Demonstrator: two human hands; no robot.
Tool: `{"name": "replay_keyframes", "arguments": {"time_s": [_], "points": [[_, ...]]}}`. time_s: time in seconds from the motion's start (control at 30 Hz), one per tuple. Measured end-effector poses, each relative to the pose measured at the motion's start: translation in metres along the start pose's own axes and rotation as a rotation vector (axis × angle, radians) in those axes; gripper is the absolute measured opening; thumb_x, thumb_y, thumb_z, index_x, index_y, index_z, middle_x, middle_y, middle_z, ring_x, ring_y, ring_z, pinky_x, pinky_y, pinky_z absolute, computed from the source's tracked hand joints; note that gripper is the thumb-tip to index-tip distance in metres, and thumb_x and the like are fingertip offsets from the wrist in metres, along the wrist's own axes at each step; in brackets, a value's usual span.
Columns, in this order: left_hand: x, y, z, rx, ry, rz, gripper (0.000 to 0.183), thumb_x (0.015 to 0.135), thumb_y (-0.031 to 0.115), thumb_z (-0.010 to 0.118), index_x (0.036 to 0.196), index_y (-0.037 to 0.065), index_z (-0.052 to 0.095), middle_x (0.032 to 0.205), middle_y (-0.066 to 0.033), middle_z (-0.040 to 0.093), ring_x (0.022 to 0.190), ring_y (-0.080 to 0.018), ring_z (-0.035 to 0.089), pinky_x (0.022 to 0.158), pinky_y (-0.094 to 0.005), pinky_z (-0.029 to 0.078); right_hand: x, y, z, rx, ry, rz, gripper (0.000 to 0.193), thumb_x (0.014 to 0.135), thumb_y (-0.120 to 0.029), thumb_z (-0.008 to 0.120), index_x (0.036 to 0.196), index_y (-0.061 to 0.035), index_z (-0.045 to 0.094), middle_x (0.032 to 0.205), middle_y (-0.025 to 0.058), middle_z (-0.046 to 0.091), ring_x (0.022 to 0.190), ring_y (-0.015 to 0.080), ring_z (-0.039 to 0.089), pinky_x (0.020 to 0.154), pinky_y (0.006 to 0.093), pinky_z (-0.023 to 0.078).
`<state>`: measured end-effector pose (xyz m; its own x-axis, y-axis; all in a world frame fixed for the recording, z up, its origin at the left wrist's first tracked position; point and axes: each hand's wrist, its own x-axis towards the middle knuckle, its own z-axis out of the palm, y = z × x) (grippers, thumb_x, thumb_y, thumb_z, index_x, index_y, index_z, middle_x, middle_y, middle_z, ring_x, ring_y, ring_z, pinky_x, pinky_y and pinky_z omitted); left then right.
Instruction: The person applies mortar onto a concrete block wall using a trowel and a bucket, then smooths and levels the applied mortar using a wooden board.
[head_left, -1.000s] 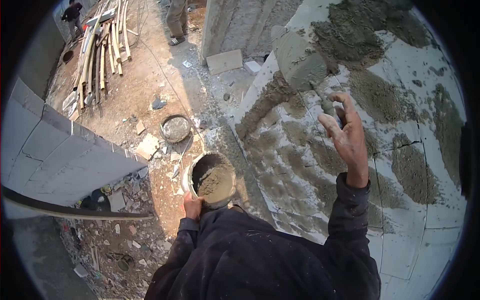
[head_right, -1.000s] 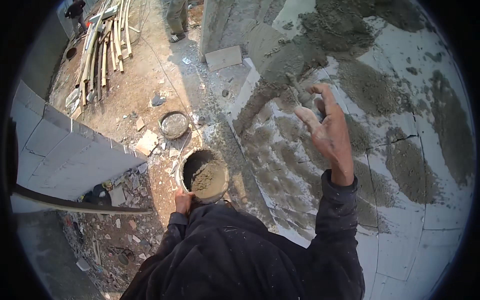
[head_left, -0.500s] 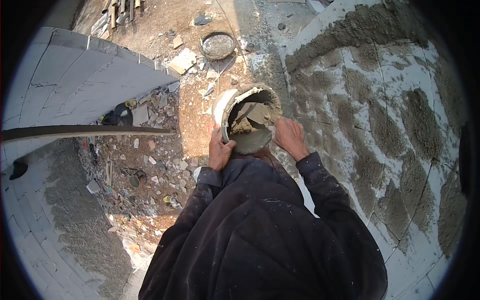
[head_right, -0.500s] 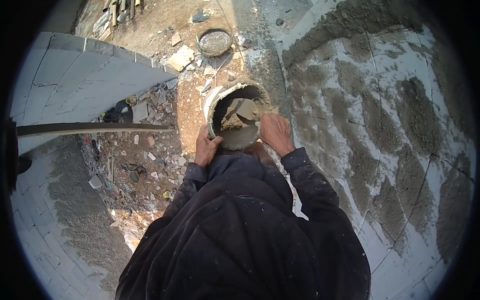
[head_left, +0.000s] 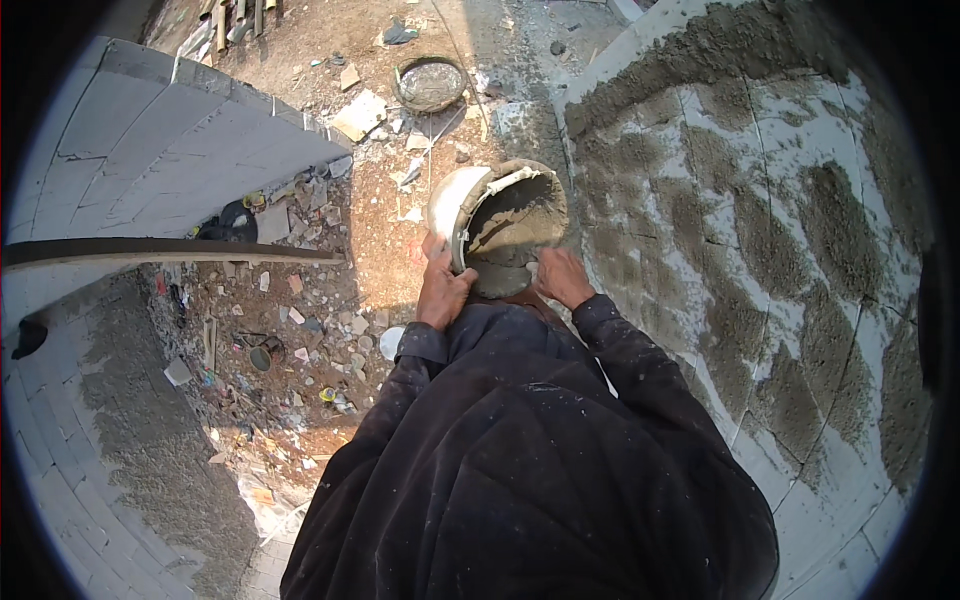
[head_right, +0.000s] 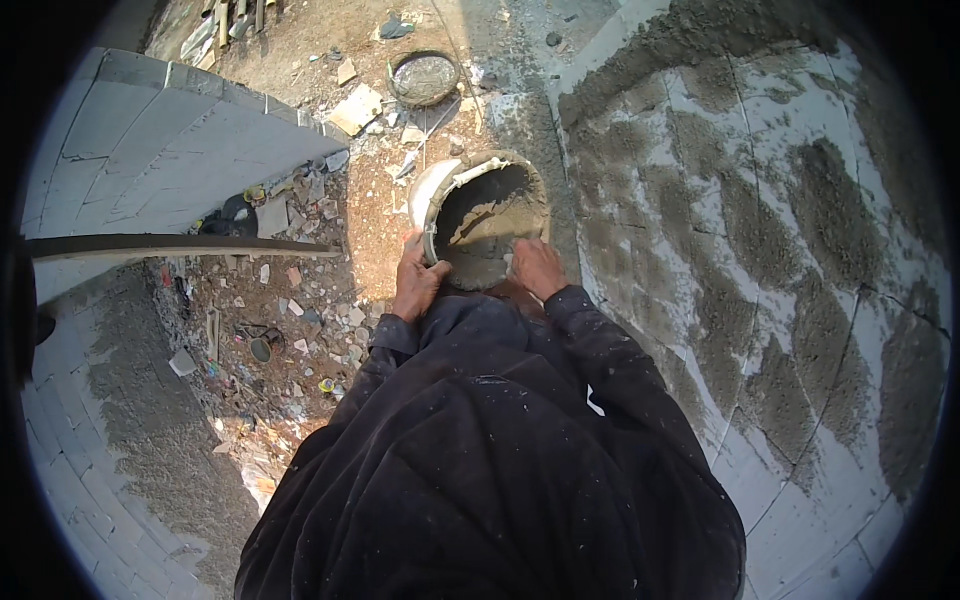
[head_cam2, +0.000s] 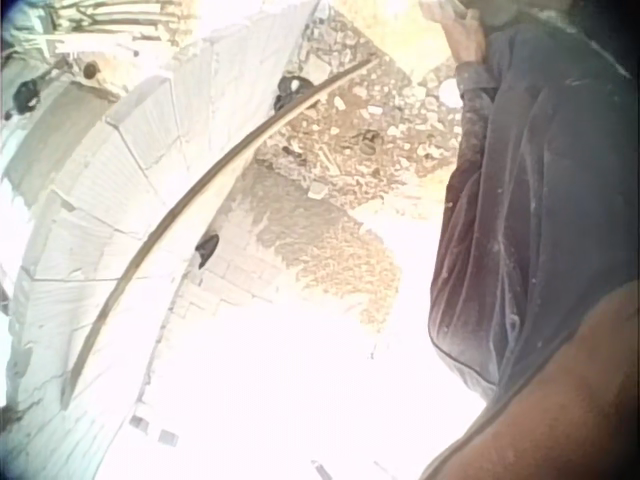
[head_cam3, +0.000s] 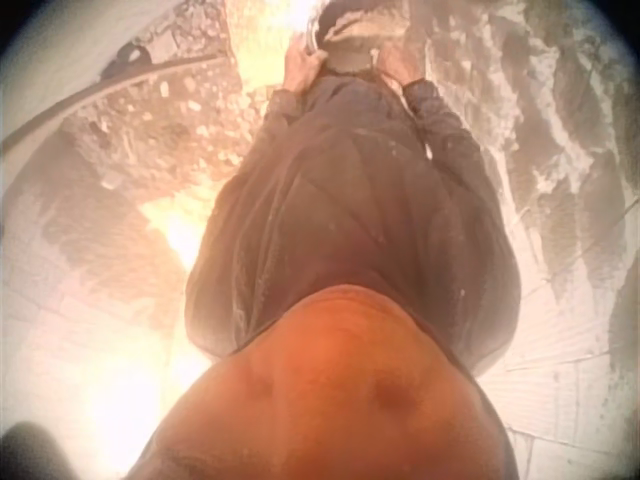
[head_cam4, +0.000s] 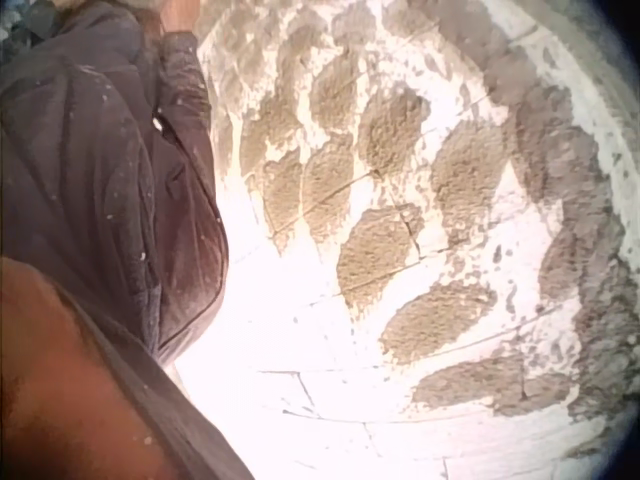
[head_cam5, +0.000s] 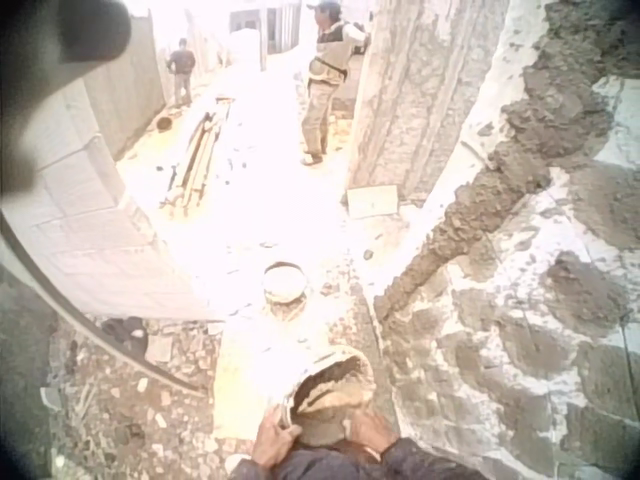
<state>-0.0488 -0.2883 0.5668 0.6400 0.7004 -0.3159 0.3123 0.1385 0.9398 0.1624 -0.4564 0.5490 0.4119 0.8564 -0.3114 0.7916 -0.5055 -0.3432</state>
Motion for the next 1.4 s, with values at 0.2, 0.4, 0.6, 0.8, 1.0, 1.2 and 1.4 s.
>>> {"name": "replay_keyframes", "arguments": {"time_s": [0.2, 0.4, 0.6, 0.8, 1.0, 1.2, 1.4], "points": [[-0.017, -0.018, -0.048, 0.138, -0.053, -0.004, 0.063, 0.082, -0.011, 0.072, 0.144, -0.003, 0.064, 0.174, -0.0183, 0.036, 0.148, -0.0260, 0.051, 0.117, -0.0334, 0.045, 0.000, -0.063, -0.049, 0.135, 0.011, -0.217, 0.029, 0.091, -0.022, 0.075, 0.117, -0.0092, 0.076, 0.090, 0.0194, 0.072, 0.089, 0.0464, 0.071, 0.079, 0.0564, 0.055], [-0.010, -0.013, -0.008, 0.003, -0.046, -0.037, 0.062, 0.082, -0.009, 0.074, 0.143, 0.000, 0.068, 0.177, -0.0197, 0.033, 0.155, -0.0281, 0.045, 0.121, -0.0354, 0.042, -0.005, -0.017, -0.025, 0.234, 0.301, -0.017, 0.023, 0.090, -0.023, 0.071, 0.106, -0.0069, 0.077, 0.085, 0.0209, 0.071, 0.085, 0.0446, 0.072, 0.078, 0.0581, 0.055], [-0.023, -0.019, -0.050, 0.137, -0.044, -0.031, 0.064, 0.081, -0.007, 0.075, 0.144, 0.002, 0.068, 0.175, -0.0198, 0.036, 0.162, -0.0328, 0.034, 0.126, -0.0362, 0.036, 0.006, -0.030, -0.068, -0.221, 0.140, -0.016, 0.015, 0.090, -0.019, 0.071, 0.090, -0.0040, 0.067, 0.088, 0.0210, 0.072, 0.087, 0.0403, 0.073, 0.078, 0.0546, 0.056], [-0.021, -0.048, -0.028, 0.069, -0.006, -0.042, 0.065, 0.082, -0.007, 0.076, 0.146, -0.001, 0.064, 0.179, -0.0237, 0.026, 0.160, -0.0315, 0.039, 0.125, -0.0375, 0.039, -0.007, -0.041, 0.019, 0.167, 0.061, -0.223, 0.031, 0.093, -0.026, 0.075, 0.118, -0.0081, 0.073, 0.100, 0.0219, 0.075, 0.093, 0.0476, 0.072, 0.087, 0.0542, 0.057], [0.002, -0.066, -0.047, -0.098, 0.070, -0.102, 0.049, 0.082, -0.005, 0.073, 0.131, -0.001, 0.070, 0.142, -0.0188, 0.063, 0.121, -0.0252, 0.067, 0.102, -0.0358, 0.055, -0.019, -0.029, 0.001, 0.368, -0.095, -0.014, 0.038, 0.102, -0.034, 0.070, 0.130, -0.0087, 0.075, 0.125, 0.0244, 0.076, 0.117, 0.0472, 0.069, 0.099, 0.0532, 0.055], [0.051, -0.055, -0.045, -0.340, 0.157, -0.256, 0.044, 0.082, -0.009, 0.072, 0.126, -0.003, 0.070, 0.109, -0.0110, 0.079, 0.094, -0.0214, 0.074, 0.083, -0.0336, 0.060, 0.012, -0.050, -0.094, 0.392, 0.066, 0.114, 0.039, 0.101, -0.033, 0.072, 0.126, -0.0043, 0.077, 0.119, 0.0240, 0.077, 0.113, 0.0483, 0.070, 0.098, 0.0544, 0.055], [0.086, -0.073, -0.064, -0.034, 0.258, -0.131, 0.027, 0.075, 0.001, 0.076, 0.099, -0.001, 0.065, 0.085, -0.0089, 0.069, 0.075, -0.0252, 0.069, 0.067, -0.0407, 0.059, 0.043, -0.084, -0.294, 0.131, 0.263, -0.323, 0.056, 0.097, -0.027, 0.081, 0.144, -0.0032, 0.064, 0.133, 0.0237, 0.070, 0.120, 0.0482, 0.066, 0.103, 0.0544, 0.053]]}}
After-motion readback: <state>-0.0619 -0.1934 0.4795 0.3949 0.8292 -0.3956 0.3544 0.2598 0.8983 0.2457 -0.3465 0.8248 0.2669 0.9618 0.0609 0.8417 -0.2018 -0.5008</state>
